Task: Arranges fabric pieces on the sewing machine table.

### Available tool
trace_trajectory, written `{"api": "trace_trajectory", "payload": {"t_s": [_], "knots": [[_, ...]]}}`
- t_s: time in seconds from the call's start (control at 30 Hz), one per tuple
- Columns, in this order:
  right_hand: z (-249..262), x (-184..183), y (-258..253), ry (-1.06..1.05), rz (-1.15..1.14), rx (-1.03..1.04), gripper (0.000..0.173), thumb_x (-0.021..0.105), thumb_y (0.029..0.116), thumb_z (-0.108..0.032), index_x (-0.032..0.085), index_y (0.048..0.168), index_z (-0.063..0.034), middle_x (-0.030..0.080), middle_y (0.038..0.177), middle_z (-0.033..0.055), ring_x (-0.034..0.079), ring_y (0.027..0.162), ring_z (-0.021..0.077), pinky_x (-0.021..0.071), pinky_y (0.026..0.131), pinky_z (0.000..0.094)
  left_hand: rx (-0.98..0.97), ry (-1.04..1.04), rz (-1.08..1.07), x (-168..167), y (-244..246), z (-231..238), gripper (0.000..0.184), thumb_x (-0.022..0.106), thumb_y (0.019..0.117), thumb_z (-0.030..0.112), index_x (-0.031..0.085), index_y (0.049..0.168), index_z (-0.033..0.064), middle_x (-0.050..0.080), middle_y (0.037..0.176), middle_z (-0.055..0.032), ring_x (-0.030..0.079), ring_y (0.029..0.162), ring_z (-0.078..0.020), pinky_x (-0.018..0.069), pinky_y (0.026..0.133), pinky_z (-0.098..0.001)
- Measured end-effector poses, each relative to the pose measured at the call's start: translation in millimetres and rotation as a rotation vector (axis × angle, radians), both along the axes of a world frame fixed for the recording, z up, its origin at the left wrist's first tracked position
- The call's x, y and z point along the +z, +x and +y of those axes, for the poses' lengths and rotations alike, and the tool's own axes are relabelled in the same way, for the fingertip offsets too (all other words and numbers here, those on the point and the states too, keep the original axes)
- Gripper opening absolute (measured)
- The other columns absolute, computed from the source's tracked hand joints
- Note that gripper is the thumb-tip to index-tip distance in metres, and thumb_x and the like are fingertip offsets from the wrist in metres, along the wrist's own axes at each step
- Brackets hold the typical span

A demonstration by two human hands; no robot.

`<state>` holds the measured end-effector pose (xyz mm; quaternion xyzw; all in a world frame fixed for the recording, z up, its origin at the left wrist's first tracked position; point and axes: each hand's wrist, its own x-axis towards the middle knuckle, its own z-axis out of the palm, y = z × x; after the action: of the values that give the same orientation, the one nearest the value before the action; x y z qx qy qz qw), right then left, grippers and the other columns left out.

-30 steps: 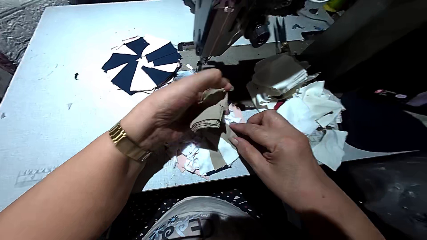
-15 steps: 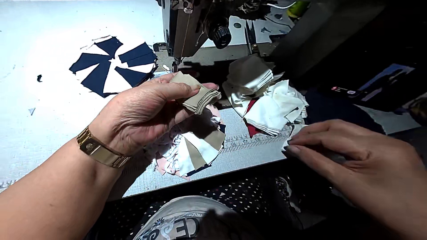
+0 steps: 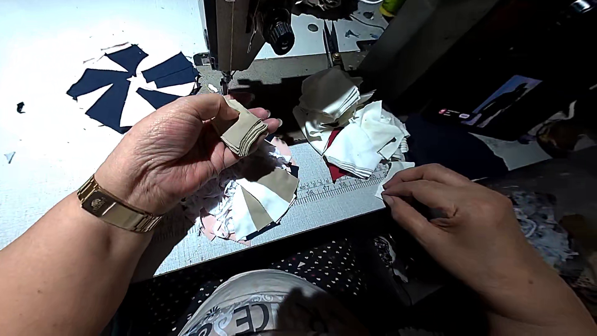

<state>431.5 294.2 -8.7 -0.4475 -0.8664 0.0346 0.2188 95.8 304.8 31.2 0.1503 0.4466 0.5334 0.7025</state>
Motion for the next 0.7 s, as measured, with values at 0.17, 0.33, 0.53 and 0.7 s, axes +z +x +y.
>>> {"api": "trace_trajectory", "payload": {"t_s": [0.17,0.33,0.53,0.7], "knots": [[-2.0,0.4,-0.1,0.000,-0.025,0.009,0.022,0.058,0.0919,-0.019,0.076,0.091,-0.0060,0.068,0.107,0.0078,0.065,0.094,0.0170,0.0553,0.079,0.0314,-0.008,0.005,0.028,0.6,-0.4,-0.9,0.016,0.047,0.1024,0.008,0.056,0.115,0.0043,0.072,0.100,-0.0154,0.076,0.082,-0.0187,0.0625,0.066,-0.0253],[-0.6,-2.5,-2.5,0.036,-0.016,0.010,0.021,0.057,0.0917,-0.014,0.075,0.087,-0.0030,0.069,0.104,0.0111,0.065,0.094,0.0214,0.0546,0.081,0.0358,-0.056,0.026,0.040,0.0,-1.7,-1.5,0.019,0.044,0.1037,0.010,0.057,0.116,0.0041,0.071,0.093,-0.0128,0.074,0.076,-0.0164,0.0616,0.065,-0.0247],[4.0,-4.9,4.7,-0.032,0.060,-0.035,0.020,0.053,0.0937,-0.015,0.070,0.092,-0.0034,0.066,0.109,0.0100,0.063,0.096,0.0121,0.0530,0.079,0.0239,-0.076,0.049,0.070,-1.8,-3.5,-0.5,0.026,0.043,0.1038,0.011,0.057,0.125,0.0049,0.069,0.093,-0.0111,0.072,0.074,-0.0150,0.0614,0.063,-0.0252],[2.9,-4.5,6.9,-0.056,0.095,-0.026,0.018,0.057,0.0945,-0.017,0.071,0.095,-0.0051,0.066,0.111,0.0079,0.063,0.097,0.0092,0.0534,0.079,0.0206,-0.084,0.073,0.059,-1.9,-3.0,-1.1,0.027,0.042,0.1035,0.011,0.058,0.125,0.0053,0.068,0.090,-0.0094,0.071,0.073,-0.0142,0.0615,0.066,-0.0256]]}}
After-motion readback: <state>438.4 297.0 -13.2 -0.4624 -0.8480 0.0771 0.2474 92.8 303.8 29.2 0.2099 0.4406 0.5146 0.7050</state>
